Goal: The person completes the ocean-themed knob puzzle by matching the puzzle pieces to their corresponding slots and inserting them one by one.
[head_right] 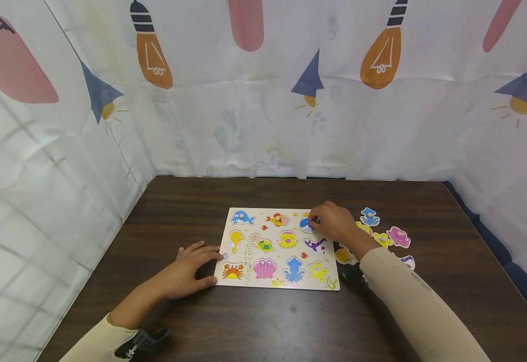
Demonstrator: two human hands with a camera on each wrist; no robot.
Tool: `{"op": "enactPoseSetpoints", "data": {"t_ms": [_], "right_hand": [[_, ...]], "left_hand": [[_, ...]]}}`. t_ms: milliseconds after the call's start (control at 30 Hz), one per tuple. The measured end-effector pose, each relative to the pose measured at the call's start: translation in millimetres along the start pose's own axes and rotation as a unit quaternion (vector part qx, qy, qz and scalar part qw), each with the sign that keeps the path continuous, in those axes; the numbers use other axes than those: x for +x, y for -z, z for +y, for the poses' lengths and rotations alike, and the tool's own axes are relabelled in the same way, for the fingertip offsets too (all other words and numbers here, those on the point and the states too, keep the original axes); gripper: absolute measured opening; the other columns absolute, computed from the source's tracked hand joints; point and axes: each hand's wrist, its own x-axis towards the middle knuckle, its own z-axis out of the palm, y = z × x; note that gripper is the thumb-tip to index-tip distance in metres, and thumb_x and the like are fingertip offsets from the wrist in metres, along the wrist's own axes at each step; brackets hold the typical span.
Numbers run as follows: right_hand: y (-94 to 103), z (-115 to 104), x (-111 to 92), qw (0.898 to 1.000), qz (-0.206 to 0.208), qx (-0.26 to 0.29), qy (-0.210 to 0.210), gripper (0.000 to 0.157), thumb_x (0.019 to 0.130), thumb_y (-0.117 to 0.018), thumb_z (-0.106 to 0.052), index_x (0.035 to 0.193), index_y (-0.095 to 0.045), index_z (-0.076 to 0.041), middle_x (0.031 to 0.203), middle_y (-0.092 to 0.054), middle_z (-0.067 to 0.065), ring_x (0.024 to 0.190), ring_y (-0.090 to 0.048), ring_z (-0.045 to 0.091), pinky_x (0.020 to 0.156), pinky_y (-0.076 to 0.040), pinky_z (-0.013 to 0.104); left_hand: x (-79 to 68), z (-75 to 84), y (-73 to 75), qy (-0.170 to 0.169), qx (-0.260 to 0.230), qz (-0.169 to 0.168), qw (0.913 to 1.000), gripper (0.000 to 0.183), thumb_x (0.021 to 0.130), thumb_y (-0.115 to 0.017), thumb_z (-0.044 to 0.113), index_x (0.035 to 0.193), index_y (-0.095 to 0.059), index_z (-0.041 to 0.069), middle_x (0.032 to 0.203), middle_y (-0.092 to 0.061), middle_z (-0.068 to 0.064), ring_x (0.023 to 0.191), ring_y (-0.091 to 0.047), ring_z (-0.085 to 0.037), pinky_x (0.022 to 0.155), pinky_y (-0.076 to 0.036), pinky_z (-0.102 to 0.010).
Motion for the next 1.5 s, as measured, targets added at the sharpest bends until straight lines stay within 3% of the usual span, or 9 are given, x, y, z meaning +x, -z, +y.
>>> {"op": "enactPoseSetpoints", "data": {"t_ms": [567, 667, 867, 1100, 1333, 1500], "right_hand": [[1.0, 2, -6, 1.0, -0.013, -0.001, -0.007, 0.016, 0.093, -0.078, -0.027, 0.108, -0.08, -0.02, 0.113, -0.068, 0.004, 0.103, -0.058, 0.024, 0.088, -0.052, 0.053], [4.4, 4, -13, 1.0, -0.02, 0.002, -0.007, 0.017, 0.092, -0.08, -0.026, 0.108, -0.08, -0.02, 0.114, -0.067, 0.005, 0.102, -0.058, 0.024, 0.087, -0.053, 0.052], [9.0, 11, -29, 1.0, -0.02, 0.004, 0.023, 0.017, 0.091, -0.08, -0.025, 0.107, -0.081, -0.017, 0.104, -0.071, -0.001, 0.09, -0.061, 0.018, 0.074, -0.056, 0.04], [14.9, 18, -55, 0.999, -0.019, -0.002, 0.028, 0.014, 0.091, -0.08, -0.023, 0.105, -0.08, -0.017, 0.105, -0.069, 0.001, 0.097, -0.061, 0.022, 0.079, -0.057, 0.046], [21.4, 27, -77, 0.999, -0.018, 0.0, 0.05, 0.012, 0.09, -0.08, -0.021, 0.102, -0.08, -0.018, 0.104, -0.069, -0.001, 0.095, -0.061, 0.022, 0.068, -0.056, 0.037], [20.2, 36, -87, 0.997, -0.019, -0.002, 0.081, 0.011, 0.087, -0.082, -0.019, 0.097, -0.08, -0.018, 0.097, -0.07, -0.005, 0.088, -0.062, 0.018, 0.071, -0.056, 0.037]], "left_hand": [[-1.1, 2.4, 1.1, 0.001, 0.0, -0.001, 1.0, 0.051, 0.092, -0.077, 0.037, 0.139, -0.063, 0.024, 0.154, -0.049, -0.001, 0.148, -0.029, -0.042, 0.107, -0.013, -0.081], [-0.8, 2.3, 0.9, 0.0, 0.0, 0.0, 1.0, 0.051, 0.092, -0.078, 0.037, 0.139, -0.063, 0.024, 0.154, -0.049, -0.002, 0.148, -0.029, -0.042, 0.107, -0.013, -0.081], [-0.8, 1.8, 0.8, -0.003, -0.001, 0.003, 1.0, 0.051, 0.092, -0.078, 0.036, 0.138, -0.063, 0.024, 0.153, -0.05, -0.002, 0.148, -0.03, -0.043, 0.106, -0.014, -0.082], [-0.9, 1.1, 0.8, -0.004, -0.001, 0.005, 1.0, 0.051, 0.092, -0.078, 0.035, 0.138, -0.063, 0.023, 0.153, -0.05, -0.002, 0.147, -0.03, -0.044, 0.106, -0.013, -0.082], [-0.5, 0.0, 1.6, -0.005, -0.001, 0.002, 1.0, 0.051, 0.092, -0.077, 0.036, 0.139, -0.062, 0.023, 0.154, -0.049, -0.002, 0.147, -0.03, -0.044, 0.106, -0.013, -0.082], [-0.7, -0.4, 1.7, -0.005, 0.003, 0.002, 1.0, 0.052, 0.091, -0.078, 0.037, 0.139, -0.062, 0.024, 0.153, -0.049, -0.002, 0.147, -0.03, -0.044, 0.106, -0.014, -0.082]]}}
